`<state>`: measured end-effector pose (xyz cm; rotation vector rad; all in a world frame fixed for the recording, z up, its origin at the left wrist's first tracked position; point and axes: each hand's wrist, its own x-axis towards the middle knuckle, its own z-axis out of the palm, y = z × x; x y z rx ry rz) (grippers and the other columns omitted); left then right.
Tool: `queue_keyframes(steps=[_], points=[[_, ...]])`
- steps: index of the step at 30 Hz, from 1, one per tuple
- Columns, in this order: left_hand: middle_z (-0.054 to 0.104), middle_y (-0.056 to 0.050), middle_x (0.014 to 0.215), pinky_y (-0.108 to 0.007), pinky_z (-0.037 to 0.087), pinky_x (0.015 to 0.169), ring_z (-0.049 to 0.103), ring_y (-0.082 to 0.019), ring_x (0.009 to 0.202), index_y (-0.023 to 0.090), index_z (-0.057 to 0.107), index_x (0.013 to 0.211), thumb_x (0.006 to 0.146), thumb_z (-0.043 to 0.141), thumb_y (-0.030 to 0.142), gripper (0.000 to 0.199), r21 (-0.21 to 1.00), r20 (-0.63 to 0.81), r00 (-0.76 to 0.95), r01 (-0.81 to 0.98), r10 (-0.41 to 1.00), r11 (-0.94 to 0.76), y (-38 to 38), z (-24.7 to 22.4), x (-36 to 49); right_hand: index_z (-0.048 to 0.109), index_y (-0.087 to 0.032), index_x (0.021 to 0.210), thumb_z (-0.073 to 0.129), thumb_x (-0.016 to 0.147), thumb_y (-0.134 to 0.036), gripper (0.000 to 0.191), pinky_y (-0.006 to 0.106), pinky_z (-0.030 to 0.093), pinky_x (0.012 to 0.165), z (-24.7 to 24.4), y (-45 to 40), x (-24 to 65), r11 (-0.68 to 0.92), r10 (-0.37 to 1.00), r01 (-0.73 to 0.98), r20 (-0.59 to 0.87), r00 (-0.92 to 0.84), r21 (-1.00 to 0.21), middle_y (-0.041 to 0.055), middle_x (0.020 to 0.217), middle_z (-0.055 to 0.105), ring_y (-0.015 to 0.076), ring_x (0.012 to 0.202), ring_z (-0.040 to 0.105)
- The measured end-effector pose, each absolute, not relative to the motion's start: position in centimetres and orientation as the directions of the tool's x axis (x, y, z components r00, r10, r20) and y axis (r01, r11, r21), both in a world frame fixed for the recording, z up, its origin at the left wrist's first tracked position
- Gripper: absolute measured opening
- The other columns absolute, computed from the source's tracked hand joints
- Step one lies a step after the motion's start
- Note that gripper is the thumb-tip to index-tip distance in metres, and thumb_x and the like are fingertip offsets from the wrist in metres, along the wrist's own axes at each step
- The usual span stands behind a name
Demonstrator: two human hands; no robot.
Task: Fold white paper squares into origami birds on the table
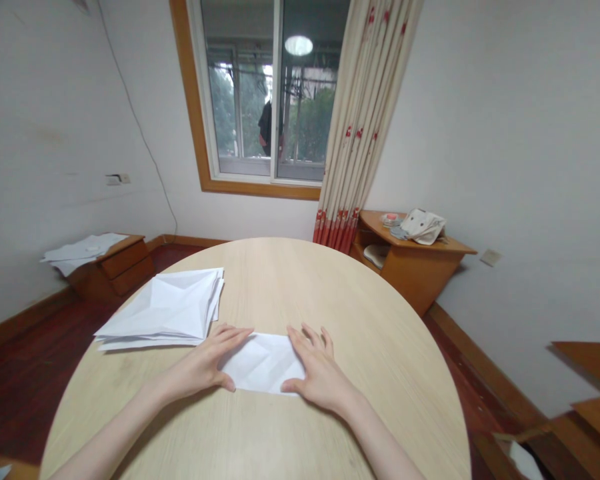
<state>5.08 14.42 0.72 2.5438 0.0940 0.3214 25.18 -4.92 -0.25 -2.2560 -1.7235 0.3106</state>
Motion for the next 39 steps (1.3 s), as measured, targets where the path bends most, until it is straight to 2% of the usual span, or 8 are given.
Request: queue_keyframes(steps=[5,10,16,19,23,27,32,39], points=[[0.048,-0.008,0.136,-0.048,0.032,0.106,0.04,-0.028,0.123,0.034,0.034,0.143,0.07,0.081,0.029,0.087,0.546,0.247,0.954,0.008,0.17,-0.838,13.8,1.2,5.0,0.025,-0.021,0.148,0.07,0.069,-0.052,0.096,0.053,0.0,0.114,-0.3,-4.8,25.0,-0.224,0.969,0.919,0.032,0.247,-0.323,0.012,0.15,0.034,0.0301,0.141,0.018],[0.045,-0.01,0.137,-0.051,0.032,0.106,0.038,-0.03,0.126,0.032,0.036,0.143,0.071,0.079,0.033,0.084,0.519,0.347,0.915,-0.006,0.205,-0.854,13.4,1.3,5.0,0.022,-0.023,0.148,0.066,0.075,-0.051,0.09,0.053,0.003,0.114,-0.5,-4.6,25.2,-0.209,0.968,0.943,0.079,0.237,-0.26,0.0117,0.148,0.037,0.0293,0.139,0.024],[0.055,-0.008,0.124,-0.045,0.043,0.101,0.05,-0.026,0.117,0.031,0.046,0.136,0.089,0.059,0.027,0.049,0.474,0.501,0.827,-0.016,0.255,-0.88,13.5,0.9,5.2,0.014,-0.026,0.15,0.061,0.082,-0.047,0.085,0.056,0.008,0.112,-0.5,-4.4,25.3,-0.142,0.962,0.975,0.207,0.177,-0.17,0.0121,0.142,0.044,0.0307,0.133,0.034],[0.052,-0.008,0.128,-0.045,0.043,0.101,0.05,-0.025,0.119,0.031,0.05,0.132,0.094,0.05,0.027,0.039,0.462,0.561,0.782,-0.025,0.27,-0.886,13.5,0.7,5.2,0.009,-0.025,0.15,0.06,0.084,-0.045,0.086,0.056,0.012,0.111,-0.5,-4.4,25.2,-0.125,0.95,0.984,0.269,0.156,-0.128,0.0132,0.138,0.047,0.0307,0.131,0.037],[0.051,-0.008,0.131,-0.045,0.045,0.099,0.05,-0.025,0.12,0.032,0.045,0.136,0.095,0.047,0.027,0.041,0.438,0.597,0.746,0.006,0.296,-0.899,13.2,0.8,5.1,-0.002,-0.025,0.15,0.057,0.087,-0.042,0.088,0.057,0.011,0.109,-0.6,-4.4,25.0,-0.125,0.927,0.989,0.347,0.143,-0.074,0.0145,0.134,0.048,0.0314,0.129,0.037],[0.056,-0.008,0.117,-0.037,0.05,0.091,0.057,-0.022,0.108,0.031,0.044,0.137,0.094,0.048,0.022,0.043,0.415,0.66,0.703,-0.046,0.266,-0.909,12.8,1.2,5.0,-0.006,-0.024,0.15,0.052,0.089,-0.044,0.087,0.058,0.007,0.109,-0.6,-4.5,24.8,-0.133,0.9,0.991,0.415,0.131,-0.024,0.015,0.132,0.048,0.0323,0.127,0.037],[0.057,-0.006,0.104,-0.03,0.052,0.081,0.059,-0.019,0.095,0.031,0.043,0.138,0.094,0.048,0.018,0.046,0.376,0.723,0.663,-0.143,0.194,-0.915,12.2,1.5,5.1,0.009,-0.024,0.151,0.045,0.093,-0.046,0.072,0.054,0.007,0.11,0.1,-4.9,24.4,-0.117,0.877,0.993,0.468,0.106,-0.005,0.0124,0.127,0.052,0.0308,0.124,0.04],[0.059,-0.005,0.098,-0.027,0.053,0.073,0.058,-0.014,0.078,0.028,0.03,0.145,0.092,0.051,0.018,0.057,0.427,0.732,0.665,-0.274,0.152,-0.862,11.4,1.4,5.0,0.051,-0.023,0.129,0.044,0.092,-0.013,0.039,0.044,0.02,0.103,1.6,-5.4,23.4,0.03,0.728,0.999,0.684,-0.045,0.034,0.0052,0.104,0.065,0.0213,0.108,0.053]])
